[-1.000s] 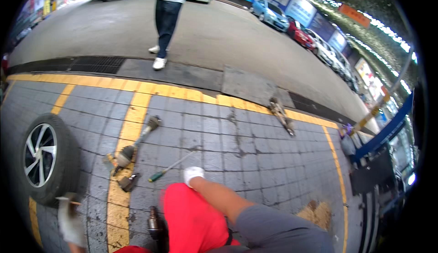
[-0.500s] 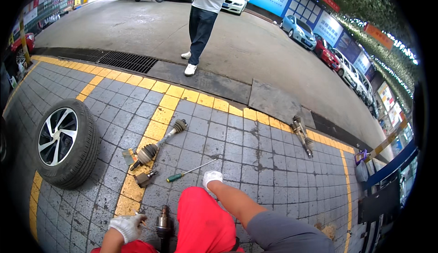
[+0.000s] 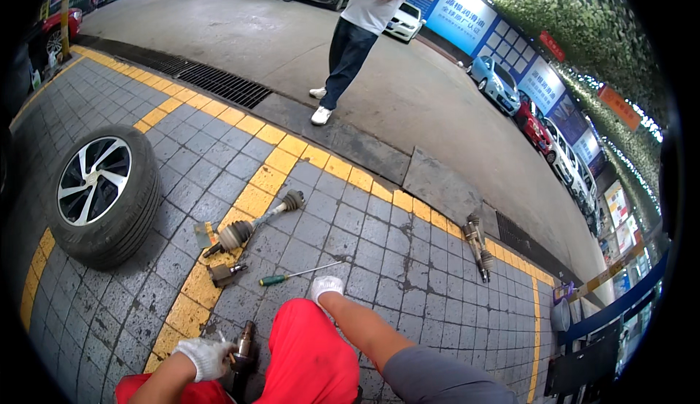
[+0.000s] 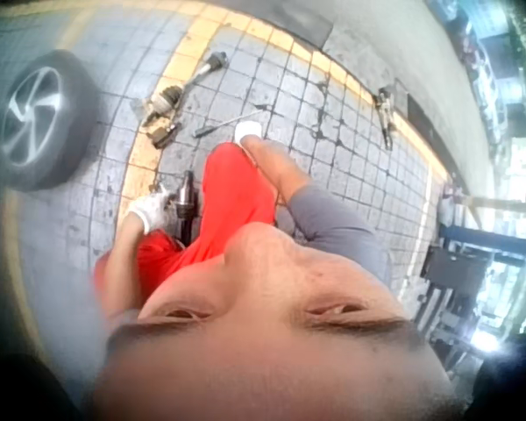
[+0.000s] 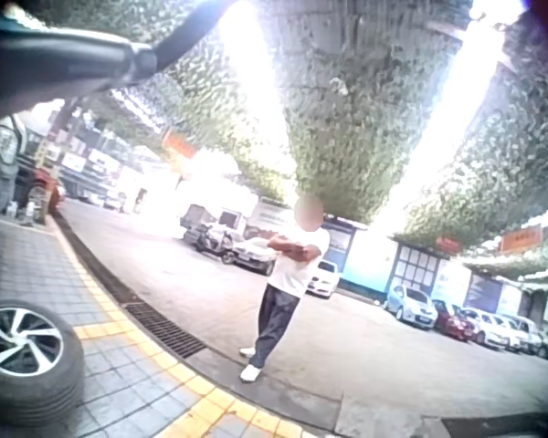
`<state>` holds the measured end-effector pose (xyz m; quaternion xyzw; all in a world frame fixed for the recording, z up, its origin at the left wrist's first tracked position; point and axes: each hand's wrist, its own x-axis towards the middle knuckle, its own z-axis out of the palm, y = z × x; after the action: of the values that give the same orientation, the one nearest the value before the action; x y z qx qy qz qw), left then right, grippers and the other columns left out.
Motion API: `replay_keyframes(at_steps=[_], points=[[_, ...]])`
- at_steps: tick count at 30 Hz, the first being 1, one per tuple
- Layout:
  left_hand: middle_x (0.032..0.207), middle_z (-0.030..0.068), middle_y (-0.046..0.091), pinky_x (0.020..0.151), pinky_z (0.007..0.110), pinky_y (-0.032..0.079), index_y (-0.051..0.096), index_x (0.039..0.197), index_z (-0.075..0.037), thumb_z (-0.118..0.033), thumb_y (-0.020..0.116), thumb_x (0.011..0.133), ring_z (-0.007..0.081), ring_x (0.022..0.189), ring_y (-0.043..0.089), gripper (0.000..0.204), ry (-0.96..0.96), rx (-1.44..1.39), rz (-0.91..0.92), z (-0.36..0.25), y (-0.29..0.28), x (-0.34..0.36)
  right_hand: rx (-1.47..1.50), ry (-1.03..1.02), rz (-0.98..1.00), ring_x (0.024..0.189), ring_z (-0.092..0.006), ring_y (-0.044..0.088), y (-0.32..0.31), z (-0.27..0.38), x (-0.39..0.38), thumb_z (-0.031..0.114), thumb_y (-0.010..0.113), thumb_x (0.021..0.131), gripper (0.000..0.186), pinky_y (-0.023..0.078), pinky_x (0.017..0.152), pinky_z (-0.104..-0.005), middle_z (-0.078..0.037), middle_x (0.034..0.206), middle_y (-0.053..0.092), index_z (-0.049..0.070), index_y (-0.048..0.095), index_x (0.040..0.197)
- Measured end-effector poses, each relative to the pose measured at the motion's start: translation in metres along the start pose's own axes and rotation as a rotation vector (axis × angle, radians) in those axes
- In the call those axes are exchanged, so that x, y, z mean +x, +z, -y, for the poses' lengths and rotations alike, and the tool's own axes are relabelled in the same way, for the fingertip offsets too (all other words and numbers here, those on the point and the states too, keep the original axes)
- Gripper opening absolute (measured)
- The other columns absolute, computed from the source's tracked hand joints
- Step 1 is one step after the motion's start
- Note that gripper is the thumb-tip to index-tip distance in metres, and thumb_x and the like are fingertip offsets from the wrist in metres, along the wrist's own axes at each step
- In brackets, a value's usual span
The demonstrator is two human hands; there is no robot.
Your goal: The person removes a metal car part from a vehicle's wheel hub and places it on the floor. They then use a hammer to strike the part repeatedly while holding it with gloved hands, appearing to disassemble or adjust a component.
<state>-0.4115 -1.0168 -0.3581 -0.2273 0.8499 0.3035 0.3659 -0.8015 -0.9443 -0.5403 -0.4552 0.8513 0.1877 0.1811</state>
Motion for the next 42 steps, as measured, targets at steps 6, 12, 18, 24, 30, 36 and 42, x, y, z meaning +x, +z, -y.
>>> replay_keyframes(at_steps=[6, 12, 18, 24, 30, 36, 42], points=[[0.126, 0.014, 0.073, 0.093, 0.045, 0.056, 0.056, 0.148, -0.024, -0.031, 0.056, 0.093, 0.036, 0.111, 0.072, 0.055, -0.029, 0.011, -0.087, -0.011, -0.016, -0.005, 0.022, 0.011, 0.111, 0.113, -0.0281, 0.074, -0.016, -0.009, -0.023, 0.02, 0.062, 0.092, 0.03, 0.06, 0.09, -0.0444, -0.014, 0.12, 0.077, 0.01, 0.082, 0.113], [0.129, 0.0163, 0.072, 0.099, 0.046, 0.054, 0.055, 0.148, -0.022, -0.027, 0.052, 0.095, 0.0373, 0.117, 0.069, 0.054, -0.001, -0.068, -0.042, -0.008, -0.016, -0.017, 0.038, 0.028, 0.15, 0.118, -0.033, 0.072, -0.006, -0.01, -0.004, 0.023, 0.066, 0.088, 0.035, 0.058, 0.096, -0.0466, -0.015, 0.127, 0.074, 0.011, 0.08, 0.118], [0.128, 0.0158, 0.072, 0.099, 0.046, 0.054, 0.056, 0.147, -0.022, -0.028, 0.053, 0.095, 0.0375, 0.116, 0.069, 0.053, -0.066, -0.066, -0.072, -0.011, -0.011, -0.023, 0.002, 0.028, 0.153, 0.117, -0.0328, 0.072, 0.004, -0.026, 0.01, 0.02, 0.064, 0.09, 0.034, 0.059, 0.094, -0.0462, -0.014, 0.127, 0.074, 0.012, 0.079, 0.118], [0.127, 0.0188, 0.072, 0.1, 0.047, 0.053, 0.056, 0.147, -0.023, -0.031, 0.055, 0.094, 0.0383, 0.116, 0.069, 0.054, -0.102, -0.111, -0.067, 0.002, 0.004, -0.029, -0.018, 0.002, 0.134, 0.118, -0.0333, 0.072, -0.006, -0.022, 0.004, 0.023, 0.063, 0.091, 0.032, 0.059, 0.094, -0.0466, -0.015, 0.126, 0.074, 0.012, 0.08, 0.117], [0.127, 0.0205, 0.071, 0.101, 0.046, 0.053, 0.056, 0.148, -0.021, -0.029, 0.055, 0.095, 0.0378, 0.118, 0.068, 0.054, -0.118, -0.07, -0.037, -0.013, -0.009, -0.029, 0.028, 0.03, 0.09, 0.116, -0.0323, 0.073, 0.006, -0.023, 0.005, 0.024, 0.062, 0.092, 0.032, 0.059, 0.092, -0.046, -0.015, 0.124, 0.075, 0.012, 0.08, 0.116], [0.13, 0.0178, 0.071, 0.103, 0.045, 0.052, 0.055, 0.149, -0.021, -0.029, 0.055, 0.095, 0.0362, 0.121, 0.068, 0.055, -0.075, -0.076, -0.052, -0.007, -0.008, -0.019, 0.001, 0.012, 0.107, 0.115, -0.0329, 0.073, -0.001, -0.015, 0.004, 0.025, 0.062, 0.091, 0.034, 0.059, 0.093, -0.0453, -0.015, 0.123, 0.075, 0.011, 0.08, 0.115], [0.13, 0.0174, 0.071, 0.102, 0.044, 0.052, 0.056, 0.148, -0.02, -0.028, 0.054, 0.094, 0.0354, 0.12, 0.068, 0.055, -0.09, -0.086, -0.022, -0.009, -0.021, -0.021, -0.002, 0.035, 0.108, 0.117, -0.0321, 0.072, -0.007, -0.018, 0.002, 0.024, 0.062, 0.092, 0.033, 0.058, 0.095, -0.0445, -0.015, 0.126, 0.074, 0.011, 0.08, 0.117]])
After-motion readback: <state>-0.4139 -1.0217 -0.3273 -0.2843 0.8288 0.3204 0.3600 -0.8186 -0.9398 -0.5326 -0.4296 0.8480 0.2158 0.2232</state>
